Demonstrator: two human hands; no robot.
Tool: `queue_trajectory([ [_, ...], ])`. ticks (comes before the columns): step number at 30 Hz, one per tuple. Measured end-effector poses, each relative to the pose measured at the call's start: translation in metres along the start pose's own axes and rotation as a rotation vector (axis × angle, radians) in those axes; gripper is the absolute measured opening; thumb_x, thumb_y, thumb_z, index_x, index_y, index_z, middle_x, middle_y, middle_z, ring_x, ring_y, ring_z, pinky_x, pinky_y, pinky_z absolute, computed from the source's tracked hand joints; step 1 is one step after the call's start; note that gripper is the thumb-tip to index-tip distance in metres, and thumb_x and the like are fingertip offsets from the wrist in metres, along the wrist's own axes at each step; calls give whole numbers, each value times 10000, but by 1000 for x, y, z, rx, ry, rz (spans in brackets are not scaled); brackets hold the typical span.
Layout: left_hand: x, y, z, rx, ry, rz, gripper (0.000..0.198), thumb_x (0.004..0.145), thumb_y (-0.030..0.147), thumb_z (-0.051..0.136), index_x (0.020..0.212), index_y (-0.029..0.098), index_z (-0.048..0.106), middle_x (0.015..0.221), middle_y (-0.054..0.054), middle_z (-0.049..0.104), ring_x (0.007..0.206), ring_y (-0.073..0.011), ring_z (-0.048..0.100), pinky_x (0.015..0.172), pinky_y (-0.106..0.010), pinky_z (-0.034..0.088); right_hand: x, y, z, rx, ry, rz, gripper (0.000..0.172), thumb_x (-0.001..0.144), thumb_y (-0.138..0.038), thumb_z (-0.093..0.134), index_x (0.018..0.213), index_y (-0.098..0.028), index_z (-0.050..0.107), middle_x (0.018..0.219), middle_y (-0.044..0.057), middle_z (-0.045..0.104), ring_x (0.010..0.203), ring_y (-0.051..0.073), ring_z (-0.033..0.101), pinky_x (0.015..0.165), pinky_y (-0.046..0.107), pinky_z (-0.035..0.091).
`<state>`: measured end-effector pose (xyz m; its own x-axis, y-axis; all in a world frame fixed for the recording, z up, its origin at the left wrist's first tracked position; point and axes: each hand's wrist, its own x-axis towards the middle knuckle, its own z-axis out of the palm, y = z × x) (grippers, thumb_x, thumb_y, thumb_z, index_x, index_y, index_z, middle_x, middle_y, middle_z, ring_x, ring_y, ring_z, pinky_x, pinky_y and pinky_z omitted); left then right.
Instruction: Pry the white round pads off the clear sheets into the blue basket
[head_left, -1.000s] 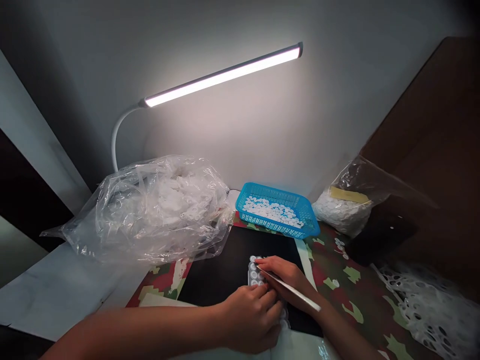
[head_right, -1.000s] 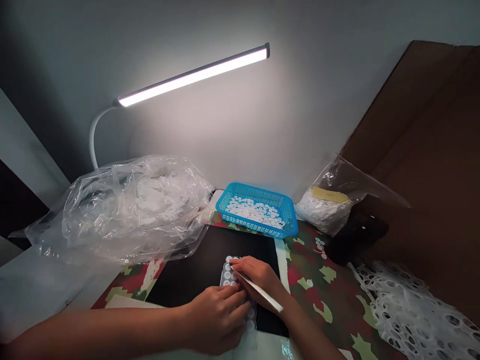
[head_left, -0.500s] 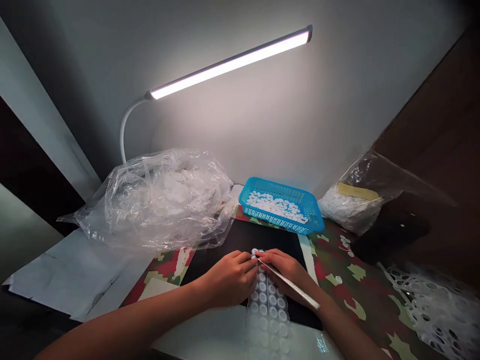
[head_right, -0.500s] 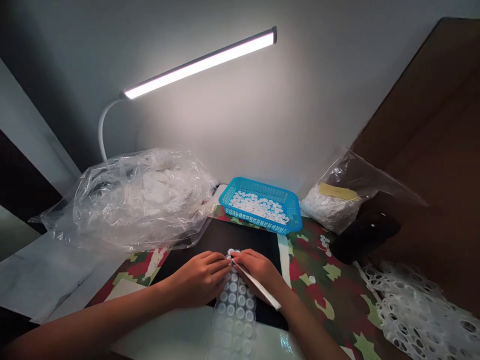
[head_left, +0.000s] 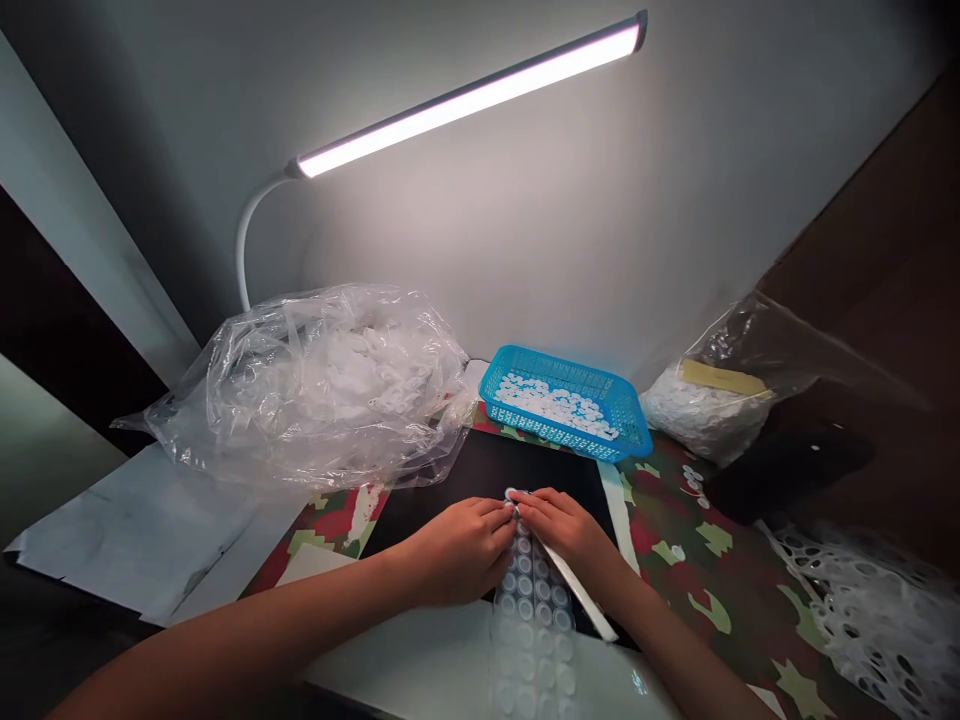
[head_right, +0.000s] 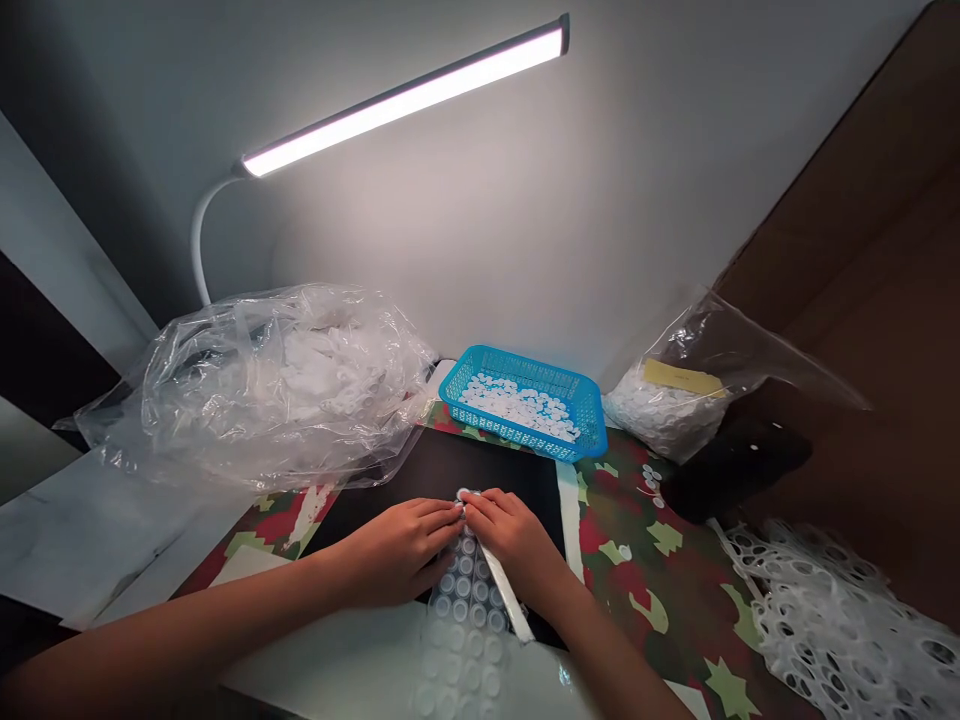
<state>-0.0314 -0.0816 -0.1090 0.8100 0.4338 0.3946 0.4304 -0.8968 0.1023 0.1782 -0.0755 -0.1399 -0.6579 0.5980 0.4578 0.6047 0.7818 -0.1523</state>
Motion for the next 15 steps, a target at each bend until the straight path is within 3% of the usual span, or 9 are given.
queue_trajectory([
  [8,0,-1,-1,-19,-27,-13,222,873,207,437,1024,129,581,1036,-119,655,1009,-217,600,900,-359,479,10,-14,-15,325,95,275,258,957,-227,352,1079,-232,579,1043,75,658,915,190,623,805,326,529],
  [15,-2,-1,-1,-18,-37,-32,212,870,227,457,1014,128,578,1043,-117,650,1017,-216,593,899,-357,471,6,-4,-15,575,175,525,221,936,-358,422,960,-221,594,989,54,657,920,200,625,807,324,517],
])
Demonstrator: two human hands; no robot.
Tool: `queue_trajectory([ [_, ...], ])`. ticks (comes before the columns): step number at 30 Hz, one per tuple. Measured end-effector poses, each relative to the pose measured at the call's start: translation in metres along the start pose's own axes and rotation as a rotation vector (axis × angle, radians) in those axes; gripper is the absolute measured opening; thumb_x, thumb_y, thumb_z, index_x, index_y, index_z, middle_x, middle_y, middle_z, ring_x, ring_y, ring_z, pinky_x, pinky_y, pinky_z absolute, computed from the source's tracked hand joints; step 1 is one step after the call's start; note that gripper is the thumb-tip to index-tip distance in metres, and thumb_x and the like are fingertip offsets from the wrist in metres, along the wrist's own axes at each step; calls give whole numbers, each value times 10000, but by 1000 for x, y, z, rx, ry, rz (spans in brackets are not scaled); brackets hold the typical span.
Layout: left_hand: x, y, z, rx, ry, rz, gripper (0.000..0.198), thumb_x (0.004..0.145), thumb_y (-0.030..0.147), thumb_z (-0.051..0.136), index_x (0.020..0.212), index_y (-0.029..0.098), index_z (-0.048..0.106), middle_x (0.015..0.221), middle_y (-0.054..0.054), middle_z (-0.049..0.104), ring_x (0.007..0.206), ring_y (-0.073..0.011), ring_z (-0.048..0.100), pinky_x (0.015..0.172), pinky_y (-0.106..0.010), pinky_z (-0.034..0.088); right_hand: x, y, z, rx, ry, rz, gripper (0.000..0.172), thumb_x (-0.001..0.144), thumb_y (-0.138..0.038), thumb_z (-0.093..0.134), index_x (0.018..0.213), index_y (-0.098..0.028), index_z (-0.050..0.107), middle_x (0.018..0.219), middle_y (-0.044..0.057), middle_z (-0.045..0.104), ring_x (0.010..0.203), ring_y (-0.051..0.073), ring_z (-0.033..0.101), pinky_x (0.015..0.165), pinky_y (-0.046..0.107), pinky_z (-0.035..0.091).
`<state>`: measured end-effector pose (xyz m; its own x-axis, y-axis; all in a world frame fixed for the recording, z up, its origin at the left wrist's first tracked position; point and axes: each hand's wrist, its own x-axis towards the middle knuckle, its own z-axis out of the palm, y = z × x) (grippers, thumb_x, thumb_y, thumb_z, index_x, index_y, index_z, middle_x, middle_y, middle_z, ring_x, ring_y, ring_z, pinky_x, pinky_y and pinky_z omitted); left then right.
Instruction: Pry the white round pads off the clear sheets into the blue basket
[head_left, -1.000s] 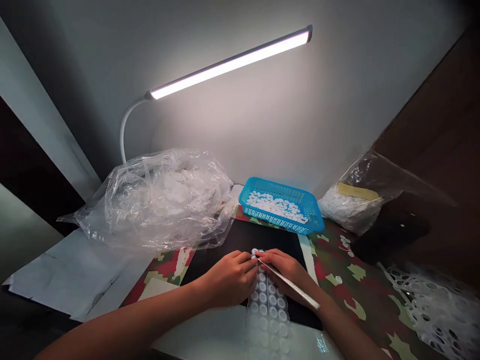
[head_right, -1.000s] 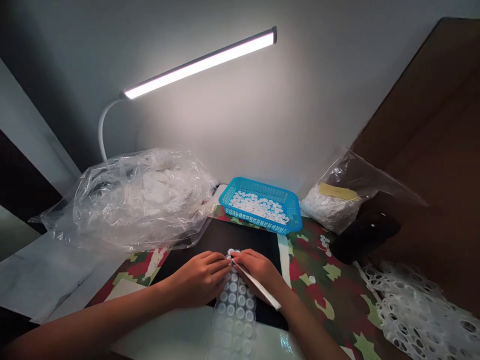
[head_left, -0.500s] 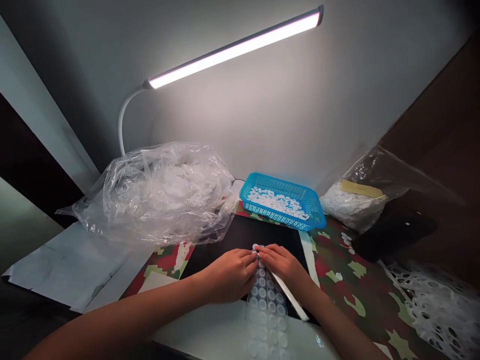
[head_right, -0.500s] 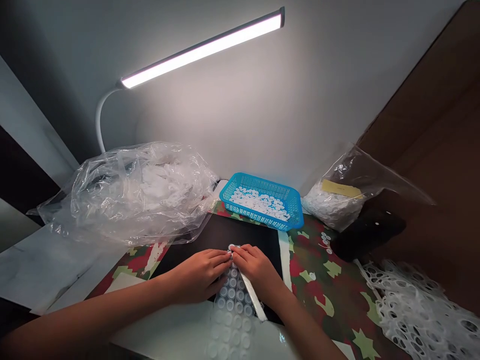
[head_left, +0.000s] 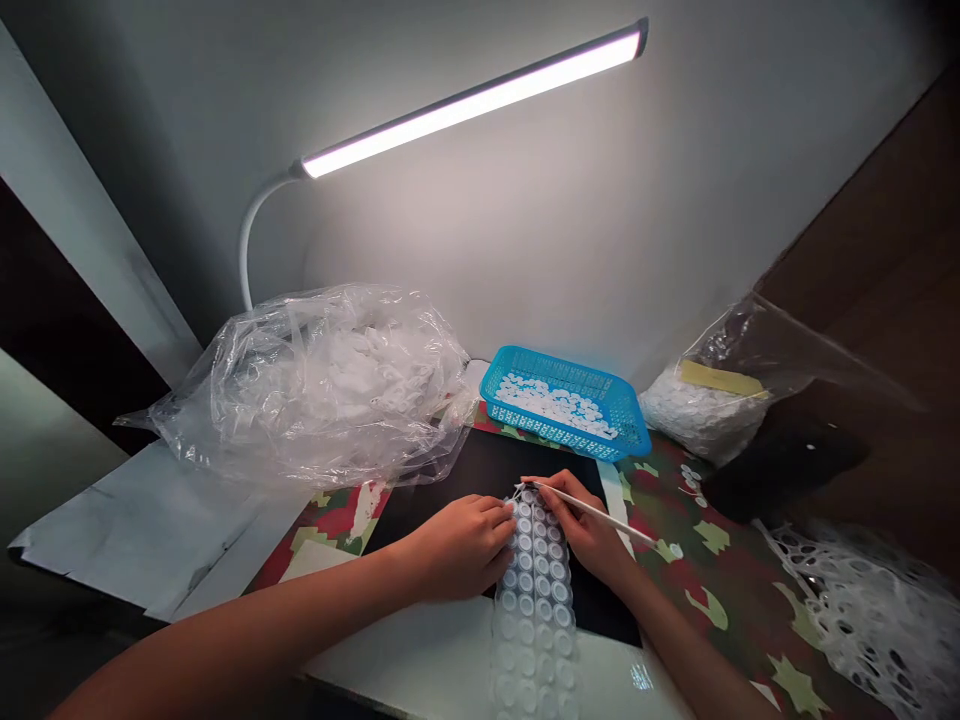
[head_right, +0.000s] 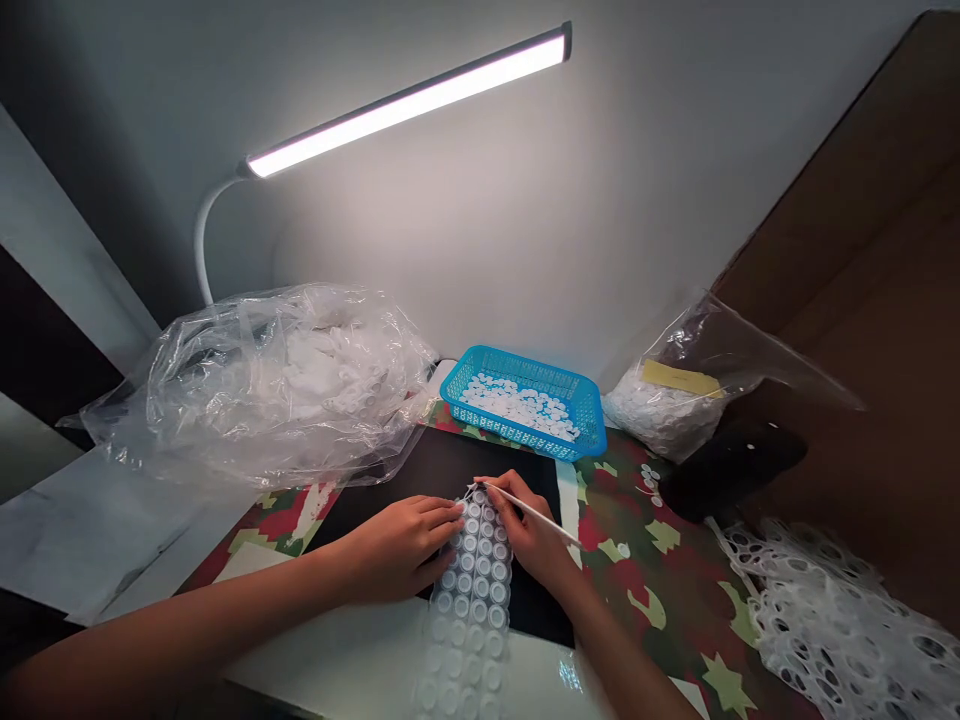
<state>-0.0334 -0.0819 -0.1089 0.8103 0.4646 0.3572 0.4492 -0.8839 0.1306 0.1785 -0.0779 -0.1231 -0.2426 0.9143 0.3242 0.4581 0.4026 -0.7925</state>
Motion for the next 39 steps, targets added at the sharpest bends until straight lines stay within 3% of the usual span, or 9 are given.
queue_trajectory([
  [5,0,-1,0,-10,-7,4,212,868,226,461,1008,127,584,1035,-115,654,1010,-214,595,892,-352,475,6,11,-4,147,114,89,283,891,-451,481,950,-210,617,851,44,633,740,166,611,644,280,546],
  [8,0,-1,0,-2,-8,4,208,868,231,467,1005,127,584,1037,-118,654,1014,-213,595,894,-350,475,9,18,-9,191,176,89,292,879,-482,483,908,-211,588,915,59,645,813,183,634,695,310,566],
  [12,-1,0,0,17,-4,-3,211,870,235,467,1016,129,577,1059,-119,645,1028,-217,588,890,-350,475,6,14,-15,166,152,77,250,888,-445,490,880,-213,584,953,57,664,931,211,638,821,359,540],
  [15,-1,1,0,32,4,0,209,876,236,459,1021,133,569,1056,-118,639,1020,-217,589,887,-354,474,0,1,-13,24,14,-25,190,911,-358,482,942,-220,608,1046,63,660,1018,215,613,898,370,499],
  [19,-1,0,-2,55,13,14,213,884,236,445,1034,140,561,1052,-121,634,1005,-216,592,877,-355,477,-4,-12,-8,-173,-168,-278,200,933,-270,439,1003,-233,623,1113,66,656,1063,206,594,920,374,492],
  [29,0,1,-3,74,-1,23,220,891,228,431,1050,136,553,1046,-117,632,1001,-210,589,862,-342,477,3,11,1,-380,-174,-486,231,920,-203,456,1084,-237,614,1165,65,656,1077,218,611,889,410,529],
  [34,0,1,-3,59,-6,19,208,893,236,429,1029,144,558,1044,-112,628,998,-210,584,852,-343,477,2,7,1,-293,-153,-402,260,938,-226,412,1121,-237,596,1169,63,648,1095,213,596,920,399,506],
  [39,0,0,-3,28,-10,-5,186,884,247,444,970,148,577,997,-99,634,969,-199,586,847,-328,477,1,-1,-12,-102,0,-132,246,949,-298,402,1075,-247,607,1093,48,657,1032,204,616,888,345,508],
])
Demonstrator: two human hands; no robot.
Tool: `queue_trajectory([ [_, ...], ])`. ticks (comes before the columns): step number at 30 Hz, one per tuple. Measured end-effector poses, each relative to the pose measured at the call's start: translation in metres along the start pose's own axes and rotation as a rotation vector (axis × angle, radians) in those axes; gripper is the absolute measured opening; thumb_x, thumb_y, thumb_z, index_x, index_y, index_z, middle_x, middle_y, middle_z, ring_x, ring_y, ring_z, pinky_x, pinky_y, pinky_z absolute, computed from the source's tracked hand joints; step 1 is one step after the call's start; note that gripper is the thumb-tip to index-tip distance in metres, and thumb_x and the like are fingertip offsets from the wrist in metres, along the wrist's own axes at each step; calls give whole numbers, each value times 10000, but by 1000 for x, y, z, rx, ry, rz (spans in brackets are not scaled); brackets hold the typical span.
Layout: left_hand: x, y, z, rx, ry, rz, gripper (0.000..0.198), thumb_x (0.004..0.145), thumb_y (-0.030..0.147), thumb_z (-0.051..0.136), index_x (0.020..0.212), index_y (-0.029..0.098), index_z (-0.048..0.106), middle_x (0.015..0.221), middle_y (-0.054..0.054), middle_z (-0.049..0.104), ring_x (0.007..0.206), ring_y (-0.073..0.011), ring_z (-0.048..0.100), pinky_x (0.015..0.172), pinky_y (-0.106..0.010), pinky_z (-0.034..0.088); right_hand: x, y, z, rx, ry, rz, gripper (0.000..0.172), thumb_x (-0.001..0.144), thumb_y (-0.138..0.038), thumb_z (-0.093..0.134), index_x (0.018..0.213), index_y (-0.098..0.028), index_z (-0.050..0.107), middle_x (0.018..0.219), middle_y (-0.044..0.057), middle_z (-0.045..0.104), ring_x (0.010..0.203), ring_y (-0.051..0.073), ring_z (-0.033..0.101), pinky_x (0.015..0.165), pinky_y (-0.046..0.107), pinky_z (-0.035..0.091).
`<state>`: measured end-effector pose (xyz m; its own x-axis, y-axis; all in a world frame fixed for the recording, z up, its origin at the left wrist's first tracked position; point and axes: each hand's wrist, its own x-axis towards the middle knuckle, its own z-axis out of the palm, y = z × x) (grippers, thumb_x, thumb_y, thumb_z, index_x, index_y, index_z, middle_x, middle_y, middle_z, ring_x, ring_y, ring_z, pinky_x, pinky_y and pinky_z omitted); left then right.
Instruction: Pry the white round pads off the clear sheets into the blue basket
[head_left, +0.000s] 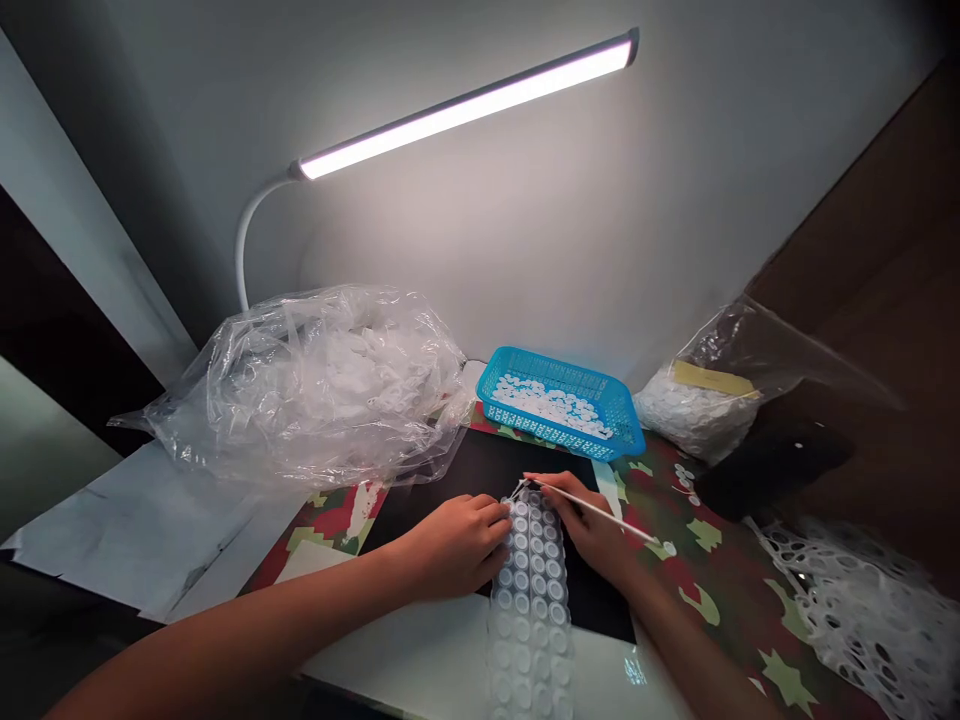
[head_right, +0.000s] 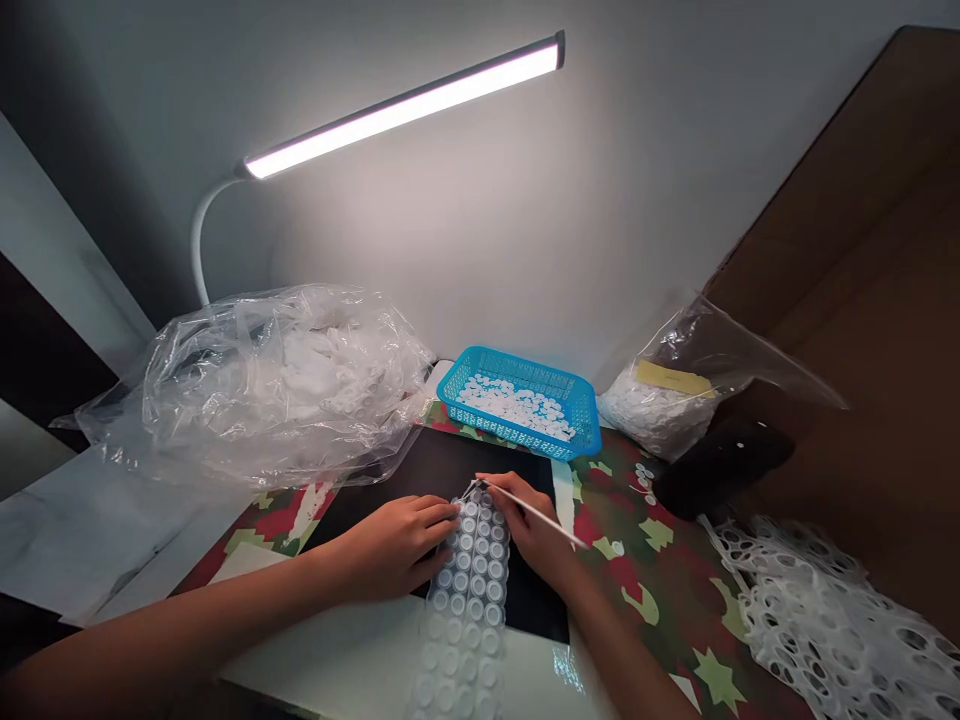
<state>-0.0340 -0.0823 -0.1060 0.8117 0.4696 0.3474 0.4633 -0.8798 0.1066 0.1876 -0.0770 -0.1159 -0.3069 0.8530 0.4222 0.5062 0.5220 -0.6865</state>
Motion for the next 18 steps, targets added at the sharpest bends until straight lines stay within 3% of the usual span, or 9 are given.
queue_trajectory([
  [6,0,0,1,-35,13,1,185,875,237,450,962,149,589,985,-93,642,955,-197,590,850,-329,477,4,7,-11,71,147,92,237,933,-364,434,1009,-254,630,1000,32,665,932,203,618,806,332,512],
  [18,0,0,-3,-70,-26,-28,153,870,241,463,917,158,582,971,-81,639,958,-188,583,851,-310,473,6,12,-21,109,250,123,200,909,-381,471,942,-245,615,1014,58,671,990,232,603,897,410,472],
])
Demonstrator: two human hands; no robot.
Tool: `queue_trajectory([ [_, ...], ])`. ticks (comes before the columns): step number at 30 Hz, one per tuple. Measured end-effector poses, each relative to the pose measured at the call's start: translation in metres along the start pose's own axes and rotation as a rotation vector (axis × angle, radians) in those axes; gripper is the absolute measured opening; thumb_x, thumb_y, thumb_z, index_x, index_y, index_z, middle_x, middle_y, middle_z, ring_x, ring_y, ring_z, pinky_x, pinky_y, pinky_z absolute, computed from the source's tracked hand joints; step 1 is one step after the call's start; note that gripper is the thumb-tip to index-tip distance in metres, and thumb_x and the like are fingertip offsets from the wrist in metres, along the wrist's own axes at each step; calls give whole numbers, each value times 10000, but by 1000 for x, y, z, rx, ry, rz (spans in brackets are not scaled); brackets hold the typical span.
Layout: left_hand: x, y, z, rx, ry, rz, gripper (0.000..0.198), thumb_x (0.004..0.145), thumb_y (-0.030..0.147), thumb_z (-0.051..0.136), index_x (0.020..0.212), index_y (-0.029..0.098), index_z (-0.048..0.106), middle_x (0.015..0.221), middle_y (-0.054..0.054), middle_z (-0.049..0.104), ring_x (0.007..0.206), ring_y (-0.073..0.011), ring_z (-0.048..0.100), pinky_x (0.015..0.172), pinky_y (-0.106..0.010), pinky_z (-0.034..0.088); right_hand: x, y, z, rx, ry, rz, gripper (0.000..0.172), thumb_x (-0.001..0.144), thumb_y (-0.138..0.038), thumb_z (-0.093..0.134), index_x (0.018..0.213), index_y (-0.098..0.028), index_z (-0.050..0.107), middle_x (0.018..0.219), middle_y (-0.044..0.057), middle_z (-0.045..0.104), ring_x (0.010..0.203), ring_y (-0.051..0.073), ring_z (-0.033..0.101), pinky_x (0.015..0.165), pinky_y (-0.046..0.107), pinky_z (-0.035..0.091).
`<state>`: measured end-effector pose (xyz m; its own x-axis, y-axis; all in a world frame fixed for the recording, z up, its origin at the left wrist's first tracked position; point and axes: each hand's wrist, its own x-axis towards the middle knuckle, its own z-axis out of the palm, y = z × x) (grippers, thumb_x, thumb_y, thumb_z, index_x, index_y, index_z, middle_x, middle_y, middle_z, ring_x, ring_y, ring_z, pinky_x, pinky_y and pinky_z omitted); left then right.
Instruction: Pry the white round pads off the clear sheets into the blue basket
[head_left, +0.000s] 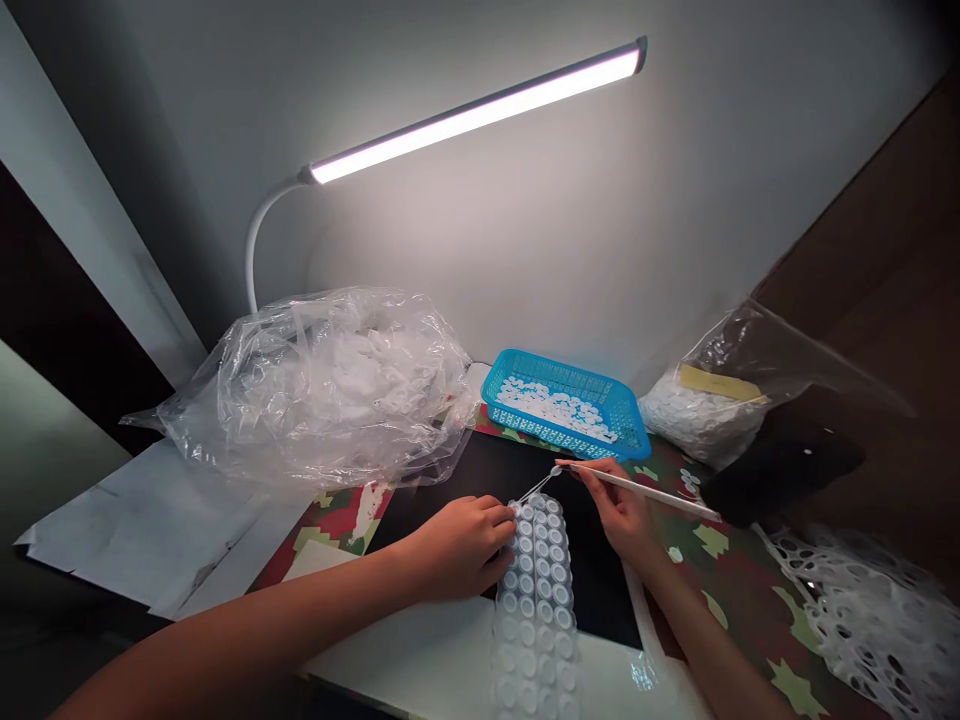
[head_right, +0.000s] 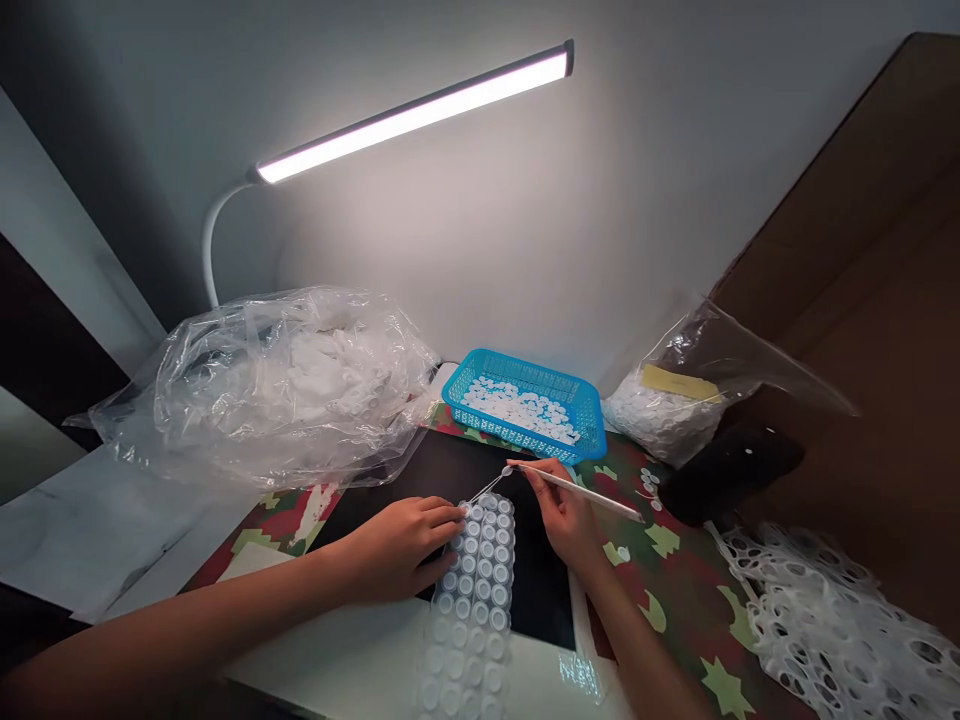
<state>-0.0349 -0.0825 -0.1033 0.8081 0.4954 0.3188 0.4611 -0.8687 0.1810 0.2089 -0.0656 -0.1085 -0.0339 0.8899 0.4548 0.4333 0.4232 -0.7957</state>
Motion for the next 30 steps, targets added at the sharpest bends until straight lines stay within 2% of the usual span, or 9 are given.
queue_trajectory([
  [4,0,1,-1,5,-20,-2,154,871,245,455,918,162,576,971,-84,636,966,-198,579,853,-322,473,7,4,-18,-18,313,-53,202,891,-389,496,921,-211,586,986,64,678,965,234,620,885,414,476],
  [7,0,1,-1,6,-19,-9,144,867,233,451,910,167,572,968,-81,635,961,-200,579,846,-323,474,10,14,-31,-230,445,-83,228,901,-389,471,972,-205,585,1012,76,668,945,234,617,842,399,481],
  [10,1,2,0,4,-9,-7,141,865,218,444,899,167,571,962,-83,632,951,-199,580,836,-318,475,13,28,-35,-378,380,-150,248,925,-376,416,1016,-218,584,1098,84,646,1054,243,582,914,424,444],
  [13,2,3,0,8,0,-1,146,868,205,432,903,168,568,951,-81,628,944,-196,579,831,-315,472,16,40,-34,-488,302,-227,268,923,-391,415,969,-221,617,1163,85,615,1154,255,520,1002,476,370],
  [17,2,4,2,24,0,-1,148,872,200,423,910,167,562,944,-79,622,942,-196,575,827,-315,468,17,40,-32,-591,341,-239,294,909,-414,444,973,-223,658,1162,92,595,1129,263,506,971,481,386],
  [19,2,4,2,31,-3,-2,146,873,197,419,909,165,558,943,-79,618,942,-195,570,828,-315,465,17,37,-31,-570,327,-223,305,916,-412,431,1003,-231,661,1133,91,604,1096,262,517,947,473,400],
  [24,2,4,3,44,-10,2,140,881,202,415,891,165,549,928,-76,610,920,-191,565,813,-311,463,19,32,-28,-469,197,-216,310,934,-385,403,1069,-250,648,1075,69,646,1043,243,562,914,421,432],
  [30,2,4,3,60,0,9,133,887,207,418,897,167,544,937,-74,607,920,-185,565,814,-308,461,17,31,-30,-431,170,-187,316,940,-372,401,1134,-253,620,1106,65,645,1052,234,572,891,386,458],
])
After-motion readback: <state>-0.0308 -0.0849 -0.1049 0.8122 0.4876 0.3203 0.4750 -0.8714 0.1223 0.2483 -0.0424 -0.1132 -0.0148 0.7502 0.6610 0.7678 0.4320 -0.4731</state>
